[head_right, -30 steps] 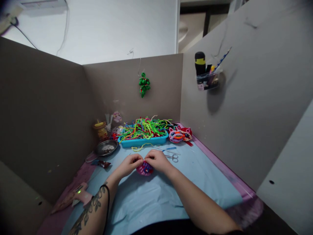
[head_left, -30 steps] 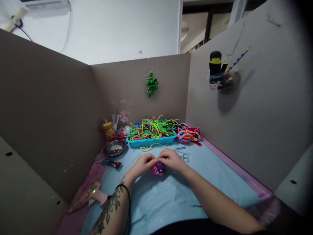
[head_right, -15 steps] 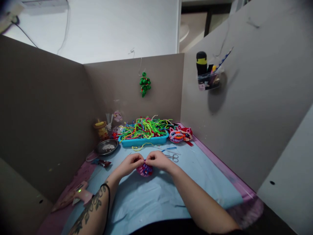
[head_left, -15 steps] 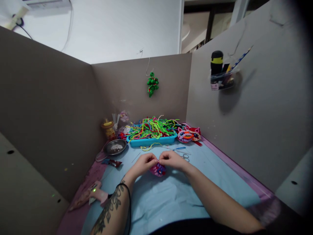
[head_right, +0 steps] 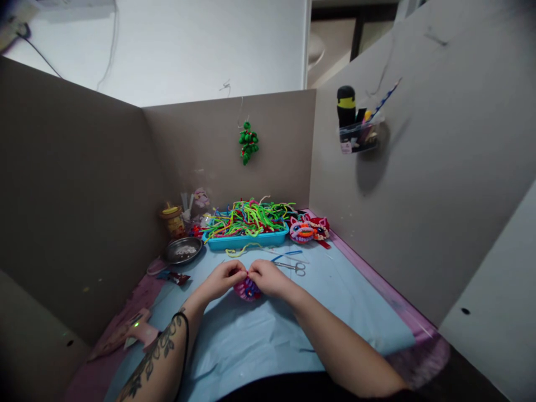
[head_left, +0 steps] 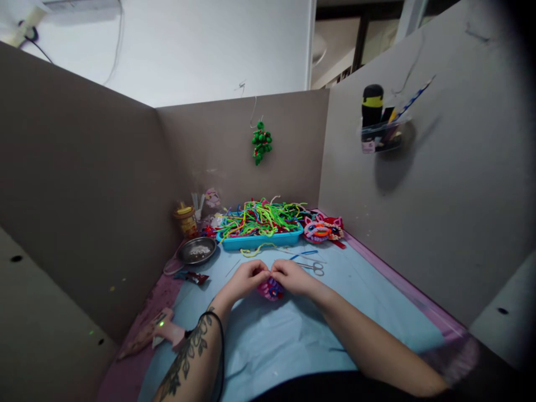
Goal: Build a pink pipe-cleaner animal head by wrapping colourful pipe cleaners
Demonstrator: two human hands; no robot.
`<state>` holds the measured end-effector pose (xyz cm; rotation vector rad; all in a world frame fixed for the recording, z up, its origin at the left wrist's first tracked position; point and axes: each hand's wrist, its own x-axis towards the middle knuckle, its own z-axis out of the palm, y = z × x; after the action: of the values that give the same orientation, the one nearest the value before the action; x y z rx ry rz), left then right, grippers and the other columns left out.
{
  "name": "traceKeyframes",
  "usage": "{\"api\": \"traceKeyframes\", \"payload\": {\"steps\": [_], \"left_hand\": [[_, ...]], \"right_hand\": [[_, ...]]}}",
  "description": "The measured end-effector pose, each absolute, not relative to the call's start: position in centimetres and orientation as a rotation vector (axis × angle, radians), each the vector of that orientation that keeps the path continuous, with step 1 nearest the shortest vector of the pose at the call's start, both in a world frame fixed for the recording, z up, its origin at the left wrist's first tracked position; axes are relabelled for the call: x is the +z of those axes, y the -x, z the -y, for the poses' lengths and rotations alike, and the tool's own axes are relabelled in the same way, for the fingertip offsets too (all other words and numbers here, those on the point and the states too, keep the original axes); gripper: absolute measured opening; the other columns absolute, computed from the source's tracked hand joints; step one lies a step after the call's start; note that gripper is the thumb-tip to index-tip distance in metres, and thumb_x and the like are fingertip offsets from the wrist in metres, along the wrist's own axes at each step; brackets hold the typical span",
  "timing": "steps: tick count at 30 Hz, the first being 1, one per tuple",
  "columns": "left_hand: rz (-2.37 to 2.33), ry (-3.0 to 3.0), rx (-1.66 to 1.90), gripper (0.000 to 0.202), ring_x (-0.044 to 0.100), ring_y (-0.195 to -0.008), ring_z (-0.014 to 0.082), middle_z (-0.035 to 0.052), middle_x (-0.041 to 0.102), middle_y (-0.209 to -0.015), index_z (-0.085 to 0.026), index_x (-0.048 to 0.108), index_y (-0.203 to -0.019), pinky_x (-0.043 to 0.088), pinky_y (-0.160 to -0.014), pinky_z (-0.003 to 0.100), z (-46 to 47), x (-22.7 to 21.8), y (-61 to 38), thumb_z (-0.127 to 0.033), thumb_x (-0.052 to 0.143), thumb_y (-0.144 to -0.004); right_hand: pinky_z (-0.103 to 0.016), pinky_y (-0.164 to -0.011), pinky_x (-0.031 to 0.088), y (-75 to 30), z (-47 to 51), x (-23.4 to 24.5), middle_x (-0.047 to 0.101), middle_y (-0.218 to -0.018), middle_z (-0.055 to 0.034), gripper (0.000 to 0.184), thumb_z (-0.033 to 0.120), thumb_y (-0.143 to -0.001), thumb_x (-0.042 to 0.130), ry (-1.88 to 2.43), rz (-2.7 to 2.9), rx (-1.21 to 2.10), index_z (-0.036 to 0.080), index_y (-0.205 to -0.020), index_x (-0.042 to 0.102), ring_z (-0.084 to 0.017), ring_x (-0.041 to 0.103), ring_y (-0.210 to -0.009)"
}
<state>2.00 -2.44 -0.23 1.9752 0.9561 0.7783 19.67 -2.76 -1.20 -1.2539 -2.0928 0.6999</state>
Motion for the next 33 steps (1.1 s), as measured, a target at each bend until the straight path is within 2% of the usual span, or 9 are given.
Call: {"api": "traceKeyframes", "payload": {"steps": [6, 11, 14, 20, 25, 27, 29, 31, 33], "left_hand": [[-0.903, -1.901, 0.812, 0.025, 0.046, -0.058, 0.01, -0.0014, 0.052, -0.065, -0.013, 0.058, -0.079, 0.035, -0.054, 0.021, 2.1, -0.6, -1.7, -0.038, 0.055, -0.079], [-0.903, -1.848, 0.821, 0.027, 0.045, -0.057, 0.0095, -0.0015, 0.051, -0.063, -0.012, 0.057, -0.077, 0.034, -0.053, 0.021, 2.0, -0.5, -1.4, -0.039, 0.056, -0.078], [-0.9, -1.834, 0.853, 0.028, 0.044, -0.056, 0.0095, -0.0019, 0.05, -0.062, -0.012, 0.056, -0.077, 0.034, -0.053, 0.021, 2.1, -0.3, -1.4, -0.041, 0.057, -0.078], [-0.889, -1.824, 0.849, 0.028, 0.044, -0.057, 0.0093, -0.0018, 0.05, -0.063, -0.012, 0.056, -0.078, 0.033, -0.054, 0.021, 2.1, -0.2, -1.3, -0.04, 0.056, -0.08], [-0.891, -1.836, 0.794, 0.028, 0.046, -0.058, 0.0097, -0.0007, 0.052, -0.064, -0.012, 0.059, -0.079, 0.035, -0.054, 0.021, 2.2, -0.4, -1.4, -0.039, 0.057, -0.079], [-0.892, -1.844, 0.815, 0.026, 0.049, -0.063, 0.011, 0.0015, 0.056, -0.072, -0.012, 0.061, -0.086, 0.038, -0.056, 0.022, 2.2, -0.4, -1.5, -0.038, 0.058, -0.078], [-0.914, -1.821, 0.977, 0.031, 0.054, -0.078, 0.0144, 0.0058, 0.059, -0.094, -0.016, 0.06, -0.101, 0.042, -0.063, 0.023, 2.0, -0.5, -1.5, -0.035, 0.062, -0.076], [-0.971, -1.714, 1.224, 0.043, 0.053, -0.097, 0.0181, 0.0084, 0.053, -0.116, -0.021, 0.055, -0.115, 0.043, -0.071, 0.024, 1.7, -0.5, -1.4, -0.035, 0.063, -0.075], [-1.036, -1.549, 1.355, 0.045, 0.051, -0.104, 0.0198, 0.0093, 0.051, -0.121, -0.022, 0.051, -0.119, 0.043, -0.076, 0.025, 1.2, -0.6, -1.2, -0.038, 0.06, -0.078]], "right_hand": [[-0.022, -0.06, 0.033, -19.6, 2.5, -1.6, 0.055, -0.065, -0.0008, 0.015, 0.016, -0.074, 0.049, 1.196, 2.043, 0.673, 0.014, -0.062, 0.056, -0.013, 0.048, -0.065], [-0.022, -0.054, 0.033, -20.4, 2.2, -1.6, 0.052, -0.057, 0.0013, 0.023, 0.032, -0.075, 0.056, 1.055, 1.852, 1.124, 0.012, -0.063, 0.059, -0.01, 0.044, -0.057], [-0.022, -0.054, 0.033, -20.6, 2.2, -1.6, 0.052, -0.057, 0.0008, 0.032, 0.04, -0.076, 0.056, 0.977, 1.739, 1.233, 0.012, -0.062, 0.061, -0.01, 0.044, -0.056], [-0.025, -0.062, 0.039, -20.5, 1.9, -1.7, 0.061, -0.069, -0.0028, 0.03, 0.041, -0.077, 0.057, 0.94, 1.719, 1.19, 0.012, -0.078, 0.065, -0.013, 0.052, -0.065], [-0.027, -0.073, 0.04, -20.9, 2.1, -1.5, 0.061, -0.078, -0.0032, 0.018, 0.032, -0.074, 0.061, 0.956, 1.95, 0.889, 0.015, -0.071, 0.064, -0.016, 0.055, -0.078], [-0.026, -0.073, 0.039, -20.8, 2.2, -1.4, 0.06, -0.076, -0.0019, 0.016, 0.03, -0.073, 0.062, 0.955, 1.97, 0.855, 0.016, -0.067, 0.063, -0.015, 0.054, -0.076], [-0.025, -0.066, 0.039, -20.6, 2.1, -1.6, 0.057, -0.067, 0.0002, 0.019, 0.031, -0.073, 0.062, 0.975, 1.857, 0.944, 0.015, -0.064, 0.06, -0.013, 0.051, -0.066], [-0.023, -0.057, 0.037, -20.5, 1.8, -1.8, 0.052, -0.058, 0.0029, 0.023, 0.035, -0.072, 0.063, 0.959, 1.587, 1.143, 0.015, -0.062, 0.056, -0.01, 0.047, -0.056], [-0.023, -0.054, 0.039, -20.4, 1.4, -2.0, 0.053, -0.057, 0.0033, 0.022, 0.035, -0.072, 0.064, 0.866, 1.217, 1.383, 0.016, -0.067, 0.056, -0.01, 0.048, -0.052]]}}
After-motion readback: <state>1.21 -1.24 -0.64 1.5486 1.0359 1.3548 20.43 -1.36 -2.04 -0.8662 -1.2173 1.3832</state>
